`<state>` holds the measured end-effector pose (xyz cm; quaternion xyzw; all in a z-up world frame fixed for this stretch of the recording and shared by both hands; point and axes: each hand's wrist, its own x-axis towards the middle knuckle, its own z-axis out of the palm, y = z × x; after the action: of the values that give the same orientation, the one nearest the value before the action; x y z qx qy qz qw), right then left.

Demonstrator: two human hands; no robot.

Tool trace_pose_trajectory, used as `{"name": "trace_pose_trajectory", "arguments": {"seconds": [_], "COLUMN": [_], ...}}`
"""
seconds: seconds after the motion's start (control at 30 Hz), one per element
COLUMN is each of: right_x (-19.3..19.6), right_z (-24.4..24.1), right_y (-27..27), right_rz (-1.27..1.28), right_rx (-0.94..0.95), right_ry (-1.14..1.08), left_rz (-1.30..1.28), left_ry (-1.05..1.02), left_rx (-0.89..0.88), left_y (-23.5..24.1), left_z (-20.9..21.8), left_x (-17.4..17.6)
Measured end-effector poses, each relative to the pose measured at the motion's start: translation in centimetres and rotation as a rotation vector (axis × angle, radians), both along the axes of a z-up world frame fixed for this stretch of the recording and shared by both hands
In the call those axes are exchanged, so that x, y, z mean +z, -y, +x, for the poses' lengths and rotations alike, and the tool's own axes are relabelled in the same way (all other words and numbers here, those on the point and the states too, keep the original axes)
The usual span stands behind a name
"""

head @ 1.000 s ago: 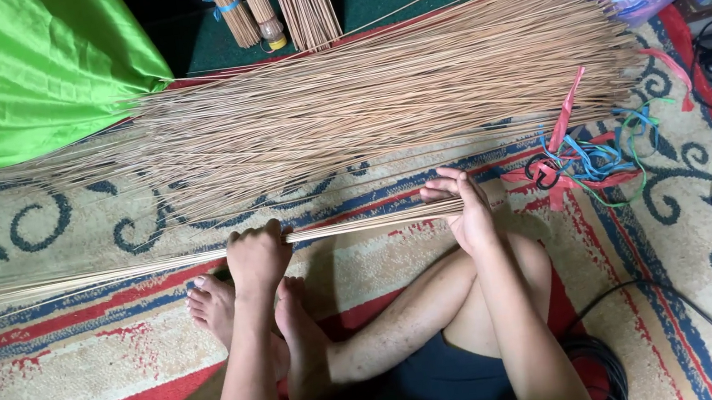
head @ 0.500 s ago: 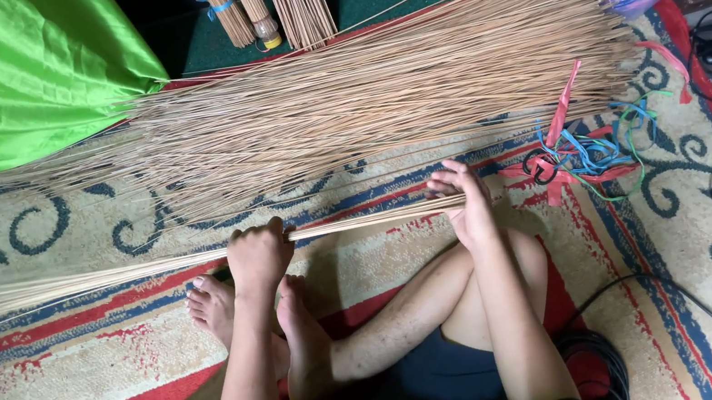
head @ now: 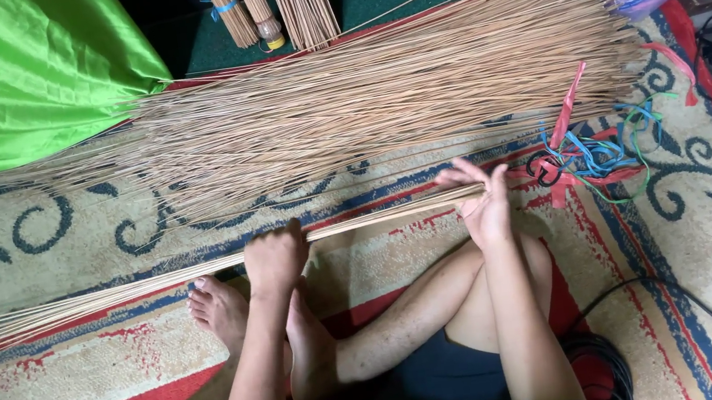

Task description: The person sits on a patterned rug and repeatedly picks up small bundles of thin bamboo sticks from a large pile, aligns them, and places them back down. The task involves sorting or organizing the sticks by hand without using any tools.

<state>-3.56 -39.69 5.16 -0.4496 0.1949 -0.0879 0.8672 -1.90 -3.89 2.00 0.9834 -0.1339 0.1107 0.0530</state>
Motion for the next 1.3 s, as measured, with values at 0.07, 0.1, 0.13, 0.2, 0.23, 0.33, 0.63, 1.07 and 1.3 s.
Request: {"name": "trace_pose_trajectory", "arguments": {"seconds": [0.07, 0.1, 0.13, 0.2, 0.23, 0.33, 0.63, 1.07, 1.3], "right_x": [-1.3, -2.0, -2.0, -2.1, -2.8, -3.4, -2.5, -4.3, -3.1], "right_z": [0.2, 0.4, 0.4, 0.5, 0.1, -0.2, -0.7, -0.2, 0.1], "right_y": [0.9, 1.4, 2.1, 3.2, 2.5, 1.3, -0.5, 1.9, 0.6], "right_rz": [-0.023, -0.049, -0.050, -0.086, -0.084, -0.247, -0.573, -1.397, -0.630], "right_rx": [-0.020, -0.043, -0.042, -0.106, -0.105, 0.332, 0.607, 0.204, 0.155], "right_ry": [0.013, 0.026, 0.025, 0.050, 0.048, -0.155, -0.312, 0.041, -0.019], "left_rz": [-0.006, -0.016, -0.017, 0.020, 0.022, 0.064, 0.012, -0.023, 0.012], "left_ry": [-0.018, -0.035, -0.036, -0.039, -0.041, -0.109, 0.113, -0.179, -0.079], "left_rx": [-0.014, -0.029, -0.029, -0.010, -0.009, -0.074, 0.028, 0.063, 0.088], "left_y": [-0.4, -0.6, -0.6, -0.9, -0.3, 1.2, 0.2, -3.5, -2.8], "left_z": [0.1, 0.3, 0.3, 0.4, -0.1, -0.4, 0.0, 1.0, 1.0], "left_x": [-1.1, -1.6, -1.9, -2.3, -2.0, -1.7, -0.6, -0.9, 0.1]}}
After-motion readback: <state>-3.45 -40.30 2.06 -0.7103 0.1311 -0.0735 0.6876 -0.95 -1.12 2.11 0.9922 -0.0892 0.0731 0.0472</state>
